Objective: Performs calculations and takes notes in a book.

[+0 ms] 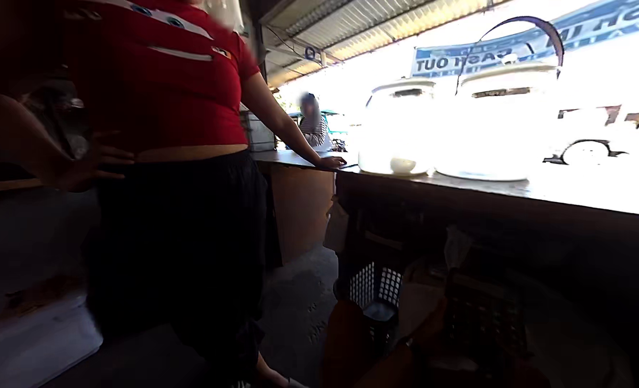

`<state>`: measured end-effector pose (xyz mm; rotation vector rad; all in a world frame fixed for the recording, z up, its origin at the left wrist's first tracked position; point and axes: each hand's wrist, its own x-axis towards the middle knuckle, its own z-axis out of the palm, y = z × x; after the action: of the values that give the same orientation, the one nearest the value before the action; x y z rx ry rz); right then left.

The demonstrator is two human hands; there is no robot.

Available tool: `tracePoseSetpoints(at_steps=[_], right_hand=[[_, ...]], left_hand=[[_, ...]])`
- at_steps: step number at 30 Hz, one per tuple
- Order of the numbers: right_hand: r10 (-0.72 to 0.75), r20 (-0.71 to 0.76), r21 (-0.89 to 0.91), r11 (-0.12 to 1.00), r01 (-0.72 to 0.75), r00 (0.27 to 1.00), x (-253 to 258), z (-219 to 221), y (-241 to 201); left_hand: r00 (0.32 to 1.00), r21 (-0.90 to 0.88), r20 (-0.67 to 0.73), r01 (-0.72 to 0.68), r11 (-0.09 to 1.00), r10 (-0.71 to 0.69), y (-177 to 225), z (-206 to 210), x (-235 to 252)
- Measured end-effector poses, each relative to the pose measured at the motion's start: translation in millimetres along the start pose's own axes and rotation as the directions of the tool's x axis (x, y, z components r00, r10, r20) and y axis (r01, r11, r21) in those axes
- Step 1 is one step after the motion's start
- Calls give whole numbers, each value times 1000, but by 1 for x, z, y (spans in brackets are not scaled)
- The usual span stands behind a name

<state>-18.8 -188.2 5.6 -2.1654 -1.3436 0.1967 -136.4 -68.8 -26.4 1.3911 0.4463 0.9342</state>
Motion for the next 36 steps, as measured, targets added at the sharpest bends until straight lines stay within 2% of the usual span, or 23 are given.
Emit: tracePoseSetpoints(at_steps=[1, 2, 5, 6, 8, 10, 11, 13, 17, 20, 21, 24, 27, 32, 36], right_hand=[[-3, 12, 6, 1000, 2, 1000, -3, -4, -3], [13, 22, 6, 1000, -13, 1000, -7, -10, -8], [68, 110, -50, 997, -63, 992, -11, -25, -25], [90, 127, -51, 995, -85, 988, -9, -26, -26], [77, 51, 18, 997, -78, 996, -10, -23, -19], [-51, -127, 99, 993, 64, 991, -19, -13, -11], [-137, -200, 96, 983, 159, 970, -21, -7, -8], [-212, -192, 53, 973, 225, 958, -24, 4, -8], [-219, -190, 1, 975, 223, 957, -22, 16, -17], [-148, -83, -48, 988, 144, 986, -18, 18, -25], [-151, -90, -50, 988, 147, 984, -18, 18, -26], [-235, -228, -21, 971, 236, 945, -21, 21, -28], [-264, -274, -16, 963, 270, 925, -21, 23, -26], [-234, -300, -18, 971, 239, 925, -20, 14, -20], [-132, -326, -53, 991, 121, 936, -5, -13, 9]], left_hand=[[994, 269, 36, -111, 957, 105, 5, -6, -7], [993, 379, 37, -118, 918, 112, 11, -7, -12], [982, 173, -109, 174, 969, -156, 27, 2, -12], [980, 215, -79, 197, 956, -184, 29, 0, -15], [978, 207, -40, 207, 956, -203, 19, -2, -19], [979, 116, 9, 201, 973, -203, 10, -6, -20], [974, -9, 3, 228, 974, -228, 5, -4, -20], [968, -231, 60, 251, 940, -244, -3, -2, -14], [976, -369, 101, 218, 903, -195, -3, 3, -2], [971, -339, 66, 238, 910, -229, -1, 2, -5], [971, -310, 64, 238, 920, -230, -2, 0, -8], [978, -327, 99, 206, 922, -183, -9, -5, -8], [979, -369, 114, 197, 908, -166, -9, -5, -6], [976, -403, 134, 212, 891, -171, -8, -4, -4], [975, -514, 92, 220, 829, -202, 0, 3, 2]])
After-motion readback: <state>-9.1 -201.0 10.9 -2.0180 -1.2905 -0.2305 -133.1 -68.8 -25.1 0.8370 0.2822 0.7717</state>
